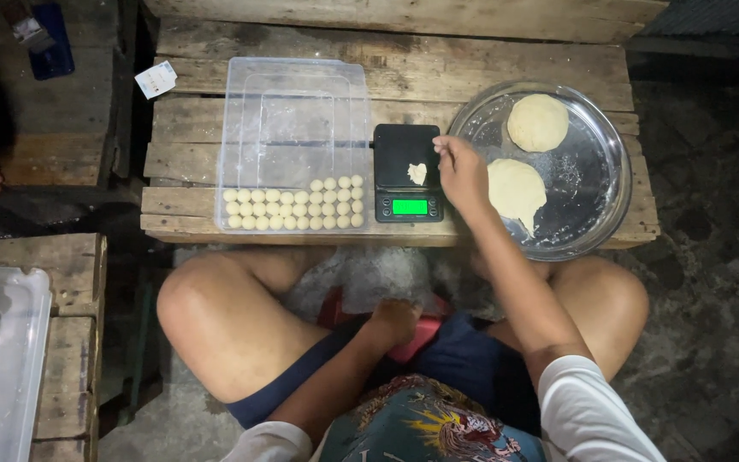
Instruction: Weighing small pieces of dough on a digital scale and rolling them into balls or flattening them into discs.
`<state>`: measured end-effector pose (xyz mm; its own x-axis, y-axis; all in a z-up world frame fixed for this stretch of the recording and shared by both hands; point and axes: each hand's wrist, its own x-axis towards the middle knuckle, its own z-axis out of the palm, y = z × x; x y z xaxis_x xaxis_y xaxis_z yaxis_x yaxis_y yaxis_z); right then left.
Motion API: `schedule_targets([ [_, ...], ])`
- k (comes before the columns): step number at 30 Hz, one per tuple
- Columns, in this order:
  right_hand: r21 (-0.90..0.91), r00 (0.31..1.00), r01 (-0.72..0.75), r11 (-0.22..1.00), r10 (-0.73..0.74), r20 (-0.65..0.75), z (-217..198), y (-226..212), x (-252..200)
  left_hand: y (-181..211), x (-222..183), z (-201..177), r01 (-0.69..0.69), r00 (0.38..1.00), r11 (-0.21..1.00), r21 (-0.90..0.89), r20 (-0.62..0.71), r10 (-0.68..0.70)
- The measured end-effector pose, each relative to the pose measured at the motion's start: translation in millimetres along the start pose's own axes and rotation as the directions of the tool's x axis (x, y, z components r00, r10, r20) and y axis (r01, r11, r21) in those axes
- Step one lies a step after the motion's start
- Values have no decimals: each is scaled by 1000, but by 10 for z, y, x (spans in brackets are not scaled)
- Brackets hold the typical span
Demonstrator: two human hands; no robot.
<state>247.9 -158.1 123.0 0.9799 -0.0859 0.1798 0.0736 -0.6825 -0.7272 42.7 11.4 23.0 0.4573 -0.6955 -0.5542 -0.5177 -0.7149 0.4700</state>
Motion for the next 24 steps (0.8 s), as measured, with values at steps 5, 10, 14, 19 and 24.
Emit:
schedule_targets([
  [5, -127, 997, 77, 989, -74, 31, -77, -101, -59, 55, -97, -97, -4, 1000, 1000, 11, 15, 4],
  [10, -246, 988, 144, 959, -124, 95, -42, -115, -125, 8, -6, 10, -15, 1000, 999, 30, 8, 14],
  [14, -315, 921, 356, 880, -273, 278, -33, -205, -179, 13, -48, 12, -15, 998, 1000, -1, -64, 15],
  [19, -425, 878, 459, 780, -327, 349, 190, 53, -136, 4, -11, 48, -21, 996, 1000, -4, -85, 21],
  [24, 233, 975, 100, 967, -141, 171, 271, 400, -78, -58, 51, 136, -9, 998, 1000, -16, -68, 8],
])
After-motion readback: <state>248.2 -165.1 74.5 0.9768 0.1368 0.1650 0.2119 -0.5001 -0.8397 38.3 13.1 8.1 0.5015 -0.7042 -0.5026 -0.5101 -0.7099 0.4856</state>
